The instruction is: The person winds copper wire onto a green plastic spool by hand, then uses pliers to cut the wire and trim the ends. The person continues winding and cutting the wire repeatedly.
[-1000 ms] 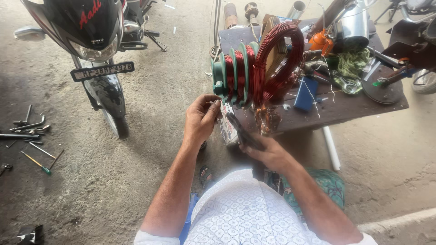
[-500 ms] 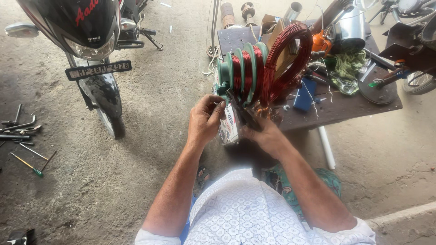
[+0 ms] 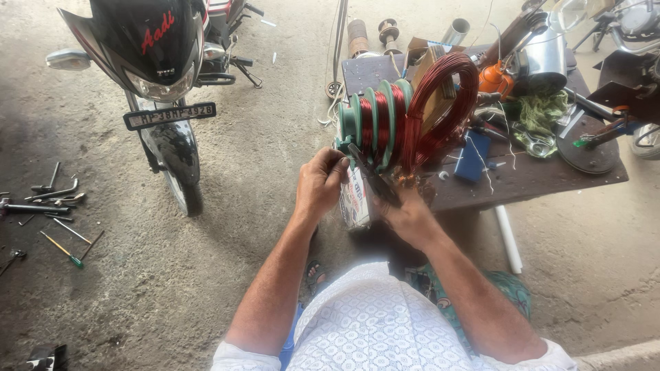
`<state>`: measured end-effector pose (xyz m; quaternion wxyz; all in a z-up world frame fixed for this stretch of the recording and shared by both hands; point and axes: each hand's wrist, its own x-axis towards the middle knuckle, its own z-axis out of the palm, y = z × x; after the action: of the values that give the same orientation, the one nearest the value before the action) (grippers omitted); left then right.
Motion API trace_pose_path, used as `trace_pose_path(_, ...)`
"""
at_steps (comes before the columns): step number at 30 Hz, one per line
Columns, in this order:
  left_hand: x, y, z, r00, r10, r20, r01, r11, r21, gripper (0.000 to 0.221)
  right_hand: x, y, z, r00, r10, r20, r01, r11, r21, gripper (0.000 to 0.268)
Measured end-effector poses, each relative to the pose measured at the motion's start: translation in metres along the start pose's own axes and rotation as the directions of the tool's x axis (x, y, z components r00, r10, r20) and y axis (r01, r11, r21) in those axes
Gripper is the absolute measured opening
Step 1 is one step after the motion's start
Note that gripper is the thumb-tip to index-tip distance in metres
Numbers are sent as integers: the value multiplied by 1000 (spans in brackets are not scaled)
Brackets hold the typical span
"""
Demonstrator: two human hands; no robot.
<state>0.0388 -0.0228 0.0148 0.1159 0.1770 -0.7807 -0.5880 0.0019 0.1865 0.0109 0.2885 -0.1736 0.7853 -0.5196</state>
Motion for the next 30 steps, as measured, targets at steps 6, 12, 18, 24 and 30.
trace_pose_path(6, -33, -1, 16, 995, 45, 90, -54, 994, 100, 13, 7, 7, -5, 996, -83, -28, 79, 989, -121, 49)
trace_pose_path(12, -24, -36, 17, 999, -3, -42, 1, 998, -63, 13, -3, -2, -14, 997, -15, 69, 28, 983, -182, 48)
trace_pose_path(18, -53, -89, -25, 957, -288, -30, 275, 937, -217, 13, -53, 56, -65, 844, 462, 274, -314, 838, -447, 32)
trace_pose_path(24, -111, -124, -35, 916, -400, -25, 335, 798, -501, 21, -84, 212, -107, 830, 535, 158, -516, 844, -147, 25)
trace_pose_path(30, -124, -121, 0, 901, -433, -9, 371, 781, -502, 16, -37, 319, -104, 815, 478, -327, -432, 878, 209, 29)
